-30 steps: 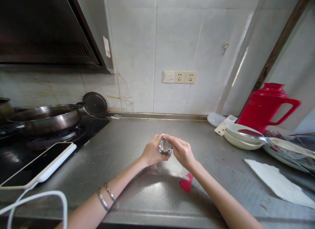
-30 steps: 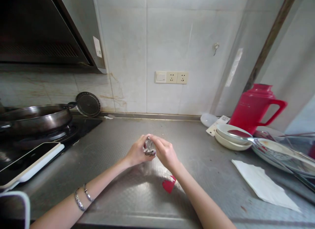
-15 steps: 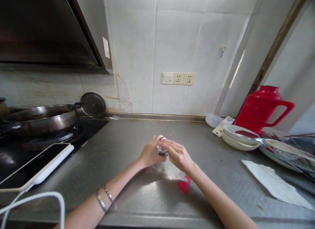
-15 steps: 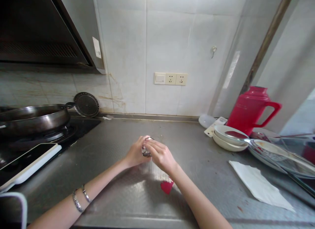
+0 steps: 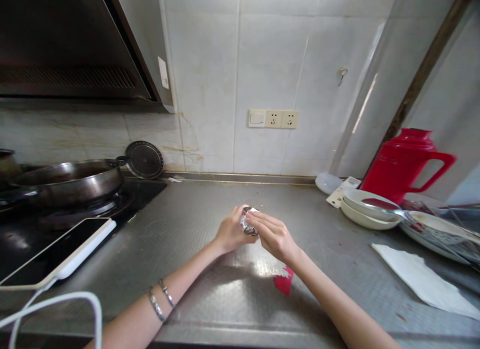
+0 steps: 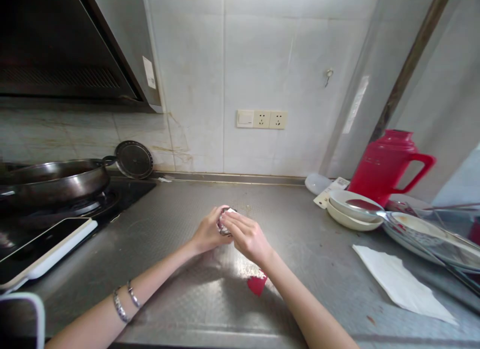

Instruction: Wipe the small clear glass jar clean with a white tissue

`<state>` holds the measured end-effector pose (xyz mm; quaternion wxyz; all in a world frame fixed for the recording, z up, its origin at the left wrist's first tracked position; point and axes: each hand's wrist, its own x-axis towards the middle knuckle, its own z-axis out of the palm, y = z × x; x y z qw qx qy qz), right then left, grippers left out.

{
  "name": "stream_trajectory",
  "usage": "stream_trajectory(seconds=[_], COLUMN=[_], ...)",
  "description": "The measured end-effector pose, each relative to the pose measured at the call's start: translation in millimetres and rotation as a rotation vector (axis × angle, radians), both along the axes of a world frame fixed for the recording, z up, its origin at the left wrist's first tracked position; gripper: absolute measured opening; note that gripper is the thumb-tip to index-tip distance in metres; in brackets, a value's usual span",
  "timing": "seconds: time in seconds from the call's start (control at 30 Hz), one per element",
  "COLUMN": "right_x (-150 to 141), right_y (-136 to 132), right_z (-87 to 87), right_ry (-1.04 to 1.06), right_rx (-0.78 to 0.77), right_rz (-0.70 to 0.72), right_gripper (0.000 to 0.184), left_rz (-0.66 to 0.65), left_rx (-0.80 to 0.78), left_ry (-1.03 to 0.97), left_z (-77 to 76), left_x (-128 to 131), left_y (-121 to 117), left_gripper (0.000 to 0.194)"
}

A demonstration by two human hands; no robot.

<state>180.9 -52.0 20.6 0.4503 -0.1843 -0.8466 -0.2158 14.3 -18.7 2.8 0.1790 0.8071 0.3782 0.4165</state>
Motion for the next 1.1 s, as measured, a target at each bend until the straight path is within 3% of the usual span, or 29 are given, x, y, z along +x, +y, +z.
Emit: stream_trajectory(seconds=[0.2, 0.43, 0.73, 0.97, 1.1], right_x=[-0.1, 5.2, -6.1, 5.0, 5.0], right_y=[0.2, 12.5, -1.8, 10.2, 6.9], right_z=[-1.5, -8.7, -4.8, -5.8, -3.6], right_ry=[0.038, 0.276, 0.034, 0.272, 0.214], right_rx=[-0.009, -0.11, -0.036, -0.119, -0.09], right_rz=[0.04, -0.03, 0.062, 0.003, 0.017], right_gripper=[0.049, 0.04, 0.047, 0.042, 0.046], left_rz=[-0.05, -0.014, -0.006, -0.028, -0.044], left_rx=[-0.036, 0.006, -0.046, -0.002, -0.008], left_ry=[-0.127, -0.093, -0.115, -0.173, -0.188], left_z=[2.6, -2.9, 6.6, -0.6, 0.1], left_x=[5.2, 5.4, 4.3, 4.8, 3.9], left_y=[-0.5, -0.3, -3.1, -1.5, -2.3], left_gripper=[0.052, 0.065, 0.036, 0.067, 0.067])
